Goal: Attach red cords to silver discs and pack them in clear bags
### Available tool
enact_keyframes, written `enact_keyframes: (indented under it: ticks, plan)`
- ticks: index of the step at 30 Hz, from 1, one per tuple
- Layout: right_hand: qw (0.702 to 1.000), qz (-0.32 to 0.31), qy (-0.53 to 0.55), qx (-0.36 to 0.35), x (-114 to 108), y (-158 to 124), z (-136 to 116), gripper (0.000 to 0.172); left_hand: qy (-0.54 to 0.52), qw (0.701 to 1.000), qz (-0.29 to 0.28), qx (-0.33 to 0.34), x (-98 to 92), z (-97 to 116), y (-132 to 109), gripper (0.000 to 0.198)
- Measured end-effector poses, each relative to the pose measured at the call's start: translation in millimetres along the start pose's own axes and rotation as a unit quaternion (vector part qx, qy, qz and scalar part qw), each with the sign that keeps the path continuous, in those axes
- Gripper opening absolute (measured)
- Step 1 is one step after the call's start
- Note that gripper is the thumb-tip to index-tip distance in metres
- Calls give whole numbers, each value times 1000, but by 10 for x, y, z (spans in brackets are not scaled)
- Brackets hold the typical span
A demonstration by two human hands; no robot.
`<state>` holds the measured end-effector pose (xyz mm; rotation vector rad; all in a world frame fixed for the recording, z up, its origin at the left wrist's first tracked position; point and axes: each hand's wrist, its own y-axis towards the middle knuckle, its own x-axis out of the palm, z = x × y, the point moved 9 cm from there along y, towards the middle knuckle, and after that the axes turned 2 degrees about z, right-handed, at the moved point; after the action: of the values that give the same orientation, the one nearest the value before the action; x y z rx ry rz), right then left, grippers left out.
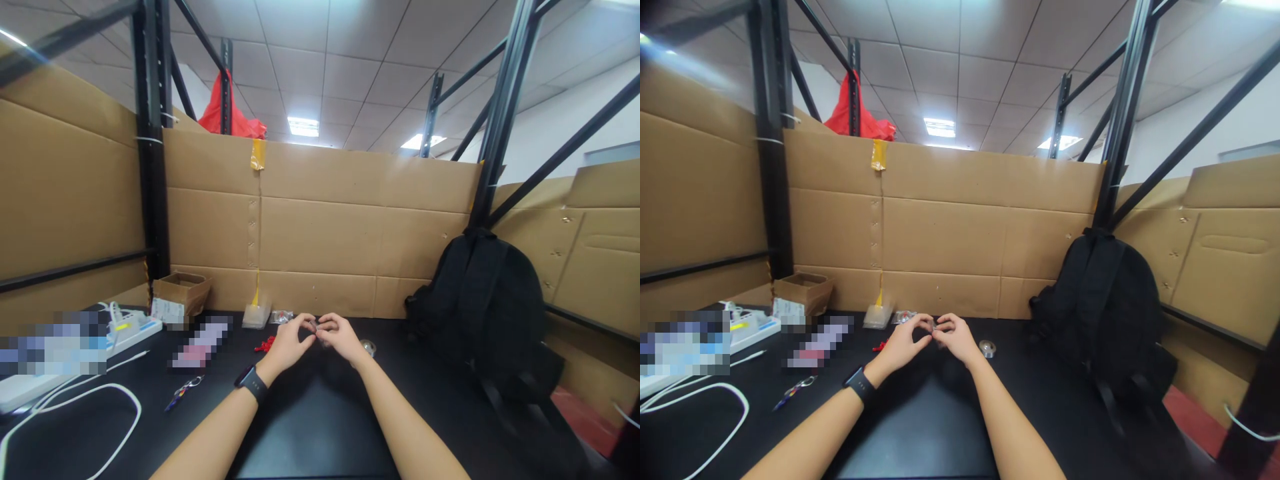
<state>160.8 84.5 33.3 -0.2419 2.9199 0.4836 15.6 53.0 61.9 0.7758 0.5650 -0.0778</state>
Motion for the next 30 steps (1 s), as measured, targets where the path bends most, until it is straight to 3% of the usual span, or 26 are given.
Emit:
enact_keyframes:
  ticks: [2,8,12,16,21,24,30]
  plan:
    - [999,5,49,13,20,-7,-26,40,-11,1000,21,-4,-73,34,19,39]
    - [985,48,159,51,-49,-10,14,27,-45,999,6,-10,-90,43,28,28]
    - [967,102,219,75,-172,12,125,20,17,1000,-4,-20,-70,-52,25,21]
    - [964,77,240,89,-118,19,153,13,107,992,-28,-61,23,-168,-7,21]
    - [959,93,255,82,-124,16,108,13,133,981,49,-135,-68,-284,-36,26]
    - [955,102,265,86,-128,8,90,13,99,980,84,-154,-154,-384,-23,22]
    - [953,96,268,103,-88,-26,87,17,-104,989,35,-96,-22,-504,77,24]
